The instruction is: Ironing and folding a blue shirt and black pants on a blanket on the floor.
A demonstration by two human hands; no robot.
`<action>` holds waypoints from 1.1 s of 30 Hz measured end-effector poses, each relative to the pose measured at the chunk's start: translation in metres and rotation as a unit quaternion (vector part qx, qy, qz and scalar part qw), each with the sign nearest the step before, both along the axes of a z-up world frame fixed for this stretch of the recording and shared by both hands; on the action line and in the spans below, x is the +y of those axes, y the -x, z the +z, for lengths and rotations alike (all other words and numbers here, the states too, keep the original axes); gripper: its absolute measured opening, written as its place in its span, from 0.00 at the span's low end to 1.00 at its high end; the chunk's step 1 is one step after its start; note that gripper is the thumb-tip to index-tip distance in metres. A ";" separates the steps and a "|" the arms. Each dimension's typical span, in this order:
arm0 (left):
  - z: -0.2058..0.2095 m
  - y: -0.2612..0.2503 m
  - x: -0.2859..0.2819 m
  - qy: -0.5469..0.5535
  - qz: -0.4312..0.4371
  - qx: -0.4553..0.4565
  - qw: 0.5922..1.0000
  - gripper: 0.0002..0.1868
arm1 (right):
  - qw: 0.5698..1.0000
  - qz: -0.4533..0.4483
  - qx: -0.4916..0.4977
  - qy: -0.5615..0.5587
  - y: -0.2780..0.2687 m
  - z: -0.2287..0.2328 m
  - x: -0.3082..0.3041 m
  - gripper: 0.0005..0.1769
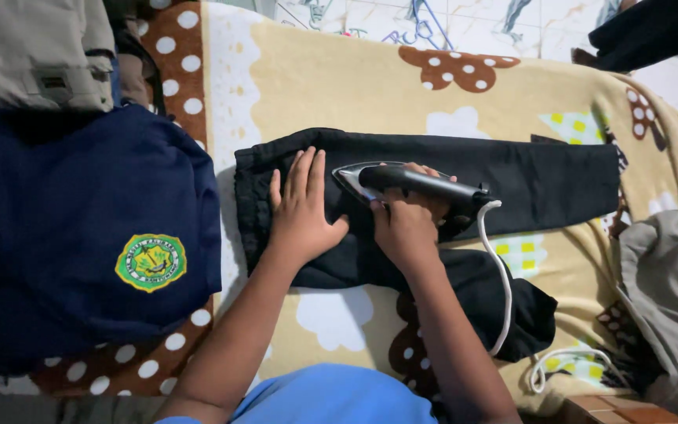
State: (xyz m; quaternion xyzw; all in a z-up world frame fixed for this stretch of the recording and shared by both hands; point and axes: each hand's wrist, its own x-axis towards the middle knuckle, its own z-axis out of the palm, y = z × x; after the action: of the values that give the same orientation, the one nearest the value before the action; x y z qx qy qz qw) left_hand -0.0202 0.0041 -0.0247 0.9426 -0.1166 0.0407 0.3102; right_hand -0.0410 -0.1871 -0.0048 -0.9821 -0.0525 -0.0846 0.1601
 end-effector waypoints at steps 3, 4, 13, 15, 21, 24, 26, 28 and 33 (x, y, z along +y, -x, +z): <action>-0.003 -0.004 0.000 -0.009 -0.005 0.014 1.000 0.60 | 1.000 -0.018 0.006 -0.011 -0.005 -0.008 0.006 0.33; -0.004 -0.005 -0.001 -0.011 -0.007 0.017 1.000 0.60 | 1.000 -0.019 0.009 -0.013 -0.006 -0.008 0.010 0.33; -0.005 -0.004 -0.006 -0.025 0.001 0.013 1.000 0.65 | 0.998 -0.058 -0.009 -0.021 -0.008 0.000 0.010 0.36; -0.003 -0.004 -0.006 -0.035 0.005 0.018 0.999 0.65 | 0.998 -0.058 -0.004 -0.029 -0.009 0.003 0.007 0.35; -0.007 -0.004 -0.006 -0.048 0.003 0.023 0.999 0.63 | 0.996 -0.086 -0.002 0.010 -0.011 -0.007 -0.019 0.32; -0.008 -0.003 -0.006 -0.051 0.006 0.018 0.999 0.63 | 0.994 -0.109 -0.001 0.020 -0.013 -0.014 -0.038 0.31; -0.008 -0.003 -0.006 -0.055 0.007 0.018 0.998 0.63 | 0.992 -0.125 0.002 0.020 -0.013 -0.022 -0.052 0.29; -0.008 -0.004 -0.007 -0.061 0.005 0.018 0.998 0.63 | 0.990 -0.143 0.006 0.021 -0.013 -0.025 -0.064 0.27; -0.004 -0.005 -0.009 -0.061 0.006 0.034 0.998 0.65 | 0.986 -0.169 -0.003 0.005 -0.014 -0.022 -0.093 0.28</action>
State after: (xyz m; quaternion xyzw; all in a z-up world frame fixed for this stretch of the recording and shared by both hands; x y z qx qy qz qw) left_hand -0.0156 -0.0051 -0.0286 0.9614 -0.1022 0.0034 0.2554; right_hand -0.0272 -0.2804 -0.0272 -0.9774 0.1136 -0.1131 0.1380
